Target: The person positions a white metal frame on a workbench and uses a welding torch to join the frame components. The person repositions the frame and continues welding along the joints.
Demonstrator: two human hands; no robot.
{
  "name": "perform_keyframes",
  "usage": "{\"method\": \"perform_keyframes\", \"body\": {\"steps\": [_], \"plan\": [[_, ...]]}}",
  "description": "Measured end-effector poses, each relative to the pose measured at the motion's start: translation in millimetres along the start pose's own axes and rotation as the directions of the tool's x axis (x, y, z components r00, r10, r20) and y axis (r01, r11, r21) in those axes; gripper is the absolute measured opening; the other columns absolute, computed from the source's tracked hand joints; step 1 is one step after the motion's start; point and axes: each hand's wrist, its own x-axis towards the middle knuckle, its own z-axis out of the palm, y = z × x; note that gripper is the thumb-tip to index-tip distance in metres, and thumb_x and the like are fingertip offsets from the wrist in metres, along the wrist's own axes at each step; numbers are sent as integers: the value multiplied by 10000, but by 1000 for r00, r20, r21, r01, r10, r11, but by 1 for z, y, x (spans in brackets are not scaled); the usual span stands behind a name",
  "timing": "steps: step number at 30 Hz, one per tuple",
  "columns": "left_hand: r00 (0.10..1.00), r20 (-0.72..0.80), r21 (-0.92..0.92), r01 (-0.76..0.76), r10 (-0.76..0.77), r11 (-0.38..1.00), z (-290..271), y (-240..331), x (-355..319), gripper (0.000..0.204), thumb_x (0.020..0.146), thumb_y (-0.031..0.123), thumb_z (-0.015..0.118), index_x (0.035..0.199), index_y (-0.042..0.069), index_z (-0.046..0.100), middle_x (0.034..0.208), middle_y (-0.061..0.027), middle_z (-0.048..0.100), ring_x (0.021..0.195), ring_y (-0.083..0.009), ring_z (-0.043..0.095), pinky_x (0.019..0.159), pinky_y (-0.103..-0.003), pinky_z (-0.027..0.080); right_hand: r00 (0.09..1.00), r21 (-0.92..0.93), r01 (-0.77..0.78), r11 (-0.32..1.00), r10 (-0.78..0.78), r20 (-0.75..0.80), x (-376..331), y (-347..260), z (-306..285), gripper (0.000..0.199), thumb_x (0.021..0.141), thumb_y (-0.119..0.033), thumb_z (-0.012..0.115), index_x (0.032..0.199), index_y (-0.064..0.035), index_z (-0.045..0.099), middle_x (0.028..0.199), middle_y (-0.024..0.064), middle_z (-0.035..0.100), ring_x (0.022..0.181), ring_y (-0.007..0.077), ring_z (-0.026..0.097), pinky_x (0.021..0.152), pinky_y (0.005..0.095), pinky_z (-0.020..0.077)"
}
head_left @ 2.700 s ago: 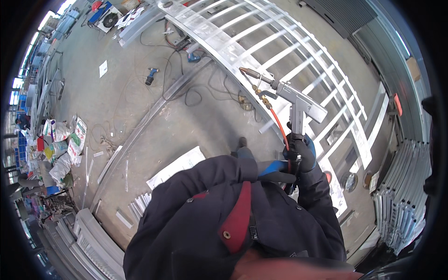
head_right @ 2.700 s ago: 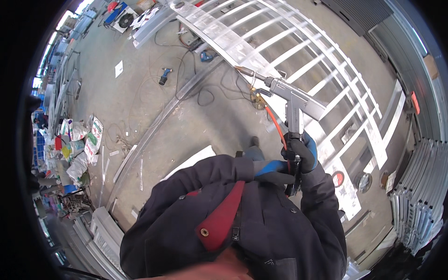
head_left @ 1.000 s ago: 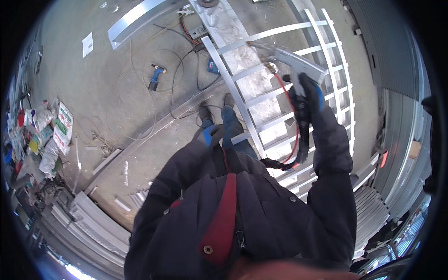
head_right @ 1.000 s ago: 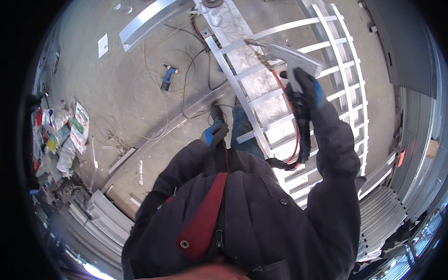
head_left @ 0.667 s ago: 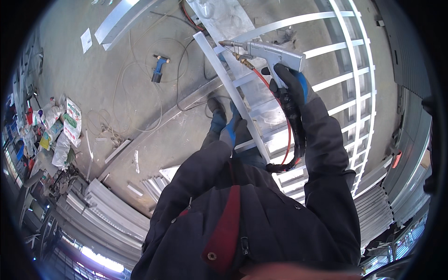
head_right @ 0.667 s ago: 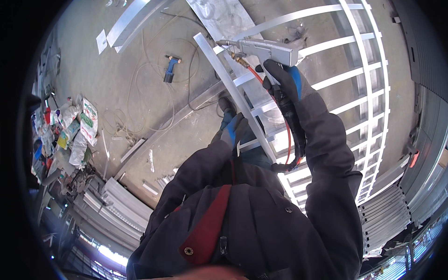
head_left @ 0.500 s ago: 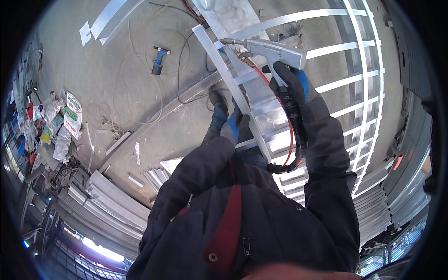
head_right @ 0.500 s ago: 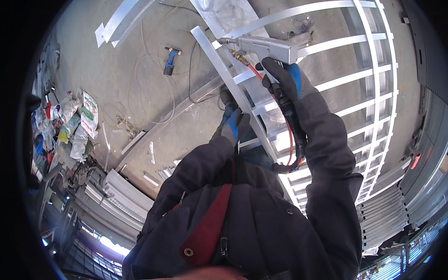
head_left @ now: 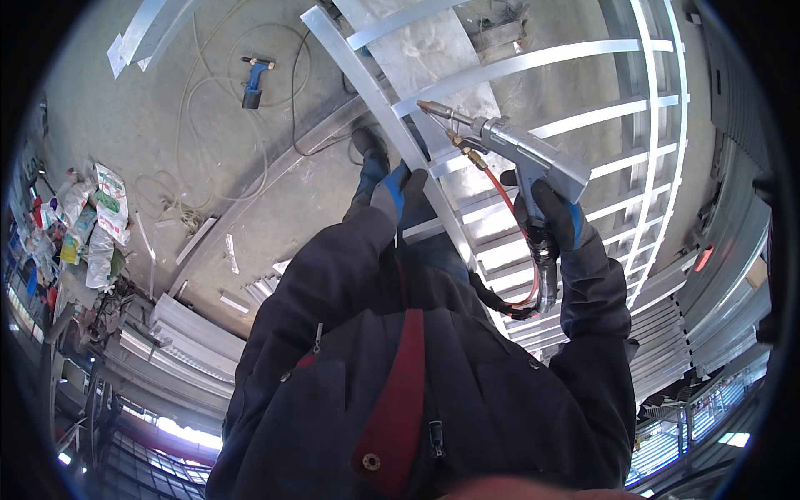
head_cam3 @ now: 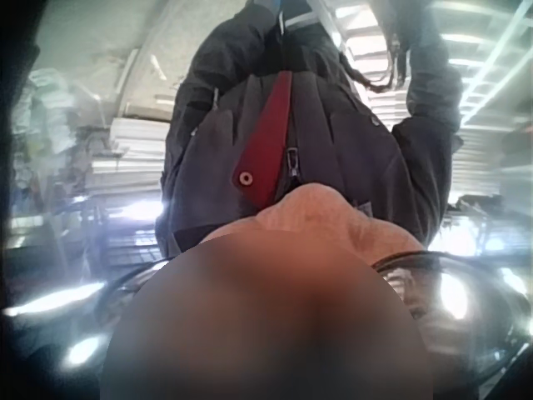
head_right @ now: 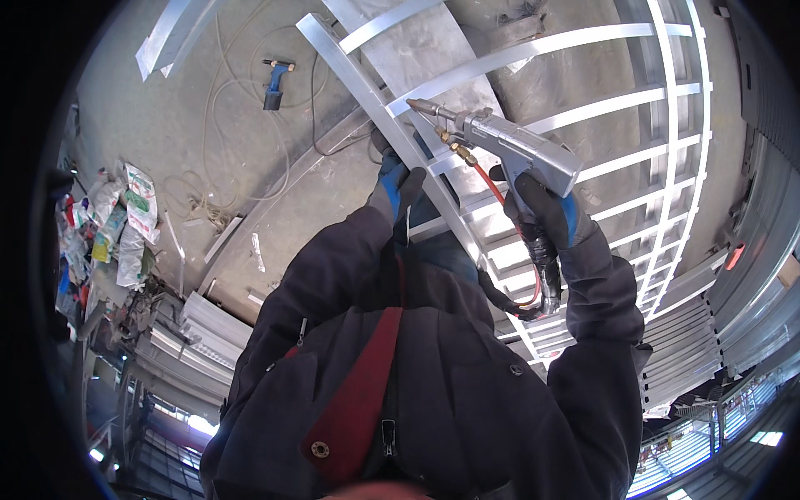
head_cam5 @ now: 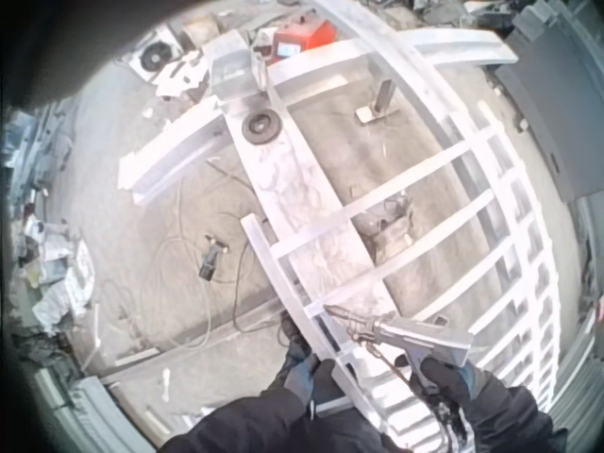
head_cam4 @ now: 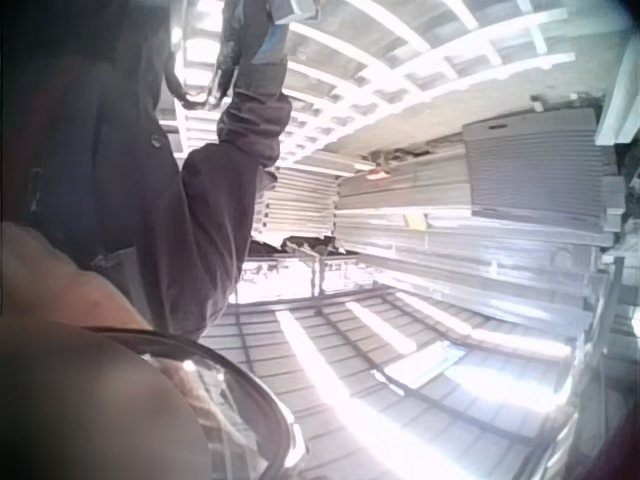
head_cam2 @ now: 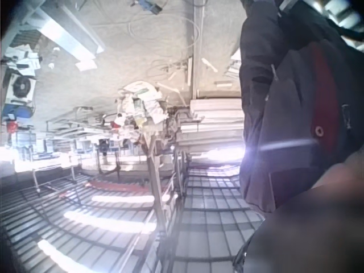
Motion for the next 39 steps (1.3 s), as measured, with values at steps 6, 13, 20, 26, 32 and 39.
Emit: {"method": "perform_keyframes", "body": {"steps": [6,13,20,26,32,39], "plan": [[995,-1,-126,96,-97,987,6,0,0,404,1025,250,614,1320,-24,636,1354,-153,606,1191,-267,600,1009,-359,489,998,79,53,996,-51,-24,21,20,10,437,990,-264,665,1254,76,594,750,45,605,610,73,537,534,213,403],[980,18,-133,201,-200,971,11,-8,-2,388,1044,296,607,1312,21,657,1277,-88,623,1093,-172,603,846,-304,534,1000,-3,-22,1000,22,19,34,19,12,359,997,-260,659,1224,15,615,713,28,596,597,53,513,518,214,387],[998,-17,-179,50,-54,983,11,-6,0,412,1031,290,623,1288,-31,656,1377,-114,536,1179,-218,576,940,-325,509,994,60,62,996,-56,-92,34,21,22,396,1000,-223,668,1292,32,588,804,46,629,627,62,538,539,210,421],[999,-5,-225,51,-53,973,12,-7,0,420,1030,276,616,1294,-49,648,1387,-138,544,1192,-237,573,972,-337,500,998,75,55,996,-53,-33,35,22,15,413,995,-235,672,1290,40,583,781,38,621,624,62,537,532,208,415],[995,34,-203,99,-94,974,9,-4,-1,425,1032,278,611,1305,-45,646,1426,-148,541,1224,-229,568,985,-345,501,999,-55,44,998,-44,8,41,26,5,427,989,-303,671,1236,40,611,719,28,612,601,61,534,519,212,400],[996,28,-185,91,-87,979,7,-4,-1,423,1030,275,611,1307,-44,646,1414,-147,555,1238,-234,568,1014,-347,490,999,-30,52,998,-52,10,44,32,-1,449,1003,-342,651,1206,58,631,688,27,602,535,72,524,477,221,388]]}}
